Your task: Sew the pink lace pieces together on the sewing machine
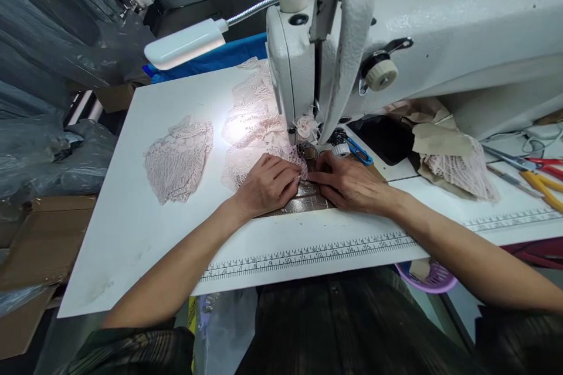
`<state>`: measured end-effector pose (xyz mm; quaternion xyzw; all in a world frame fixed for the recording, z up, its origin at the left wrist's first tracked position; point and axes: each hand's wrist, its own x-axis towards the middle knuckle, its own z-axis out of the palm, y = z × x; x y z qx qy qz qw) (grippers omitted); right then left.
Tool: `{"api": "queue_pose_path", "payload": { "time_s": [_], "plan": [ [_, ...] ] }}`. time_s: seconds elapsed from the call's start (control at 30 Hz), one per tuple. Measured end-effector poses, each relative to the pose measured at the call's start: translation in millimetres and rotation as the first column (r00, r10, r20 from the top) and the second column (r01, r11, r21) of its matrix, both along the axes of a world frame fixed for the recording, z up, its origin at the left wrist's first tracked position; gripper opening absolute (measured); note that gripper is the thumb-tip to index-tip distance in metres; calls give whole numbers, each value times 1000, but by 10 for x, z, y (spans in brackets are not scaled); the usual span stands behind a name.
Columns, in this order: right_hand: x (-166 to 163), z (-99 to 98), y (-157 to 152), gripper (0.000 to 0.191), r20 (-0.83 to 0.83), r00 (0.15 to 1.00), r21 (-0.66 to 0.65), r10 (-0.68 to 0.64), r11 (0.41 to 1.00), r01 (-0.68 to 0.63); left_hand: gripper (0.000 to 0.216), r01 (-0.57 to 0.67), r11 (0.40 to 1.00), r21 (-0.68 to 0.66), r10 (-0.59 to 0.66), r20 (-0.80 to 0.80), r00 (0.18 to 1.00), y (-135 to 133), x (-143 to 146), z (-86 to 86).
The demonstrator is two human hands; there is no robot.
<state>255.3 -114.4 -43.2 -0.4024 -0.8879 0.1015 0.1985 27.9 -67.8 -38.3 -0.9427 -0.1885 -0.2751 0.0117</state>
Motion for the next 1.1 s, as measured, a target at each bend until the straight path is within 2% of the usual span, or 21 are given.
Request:
{"api": "queue_pose_path", "payload": {
  "time_s": [0.23,0.37,0.57,0.97,1.1],
  "plan": [
    [65,44,-17,37,-83,994,-37,70,997,-73,8,36,997,65,-30,-81,996,-17,-13,44],
    [75,36,-4,38,-97,992,-52,86,994,-91,5,41,994,99,-36,-52,998,-18,-20,37],
    [90,14,10,34,-120,988,-46,92,994,-98,8,48,998,45,-48,-9,999,1,-34,4],
    [80,25,-13,34,-111,991,-48,79,995,-84,8,29,999,35,-27,-64,998,-5,-8,1],
    [80,33,-9,37,-169,985,-103,44,993,-63,11,-5,1000,3,6,-85,996,-36,5,21]
  ]
}}
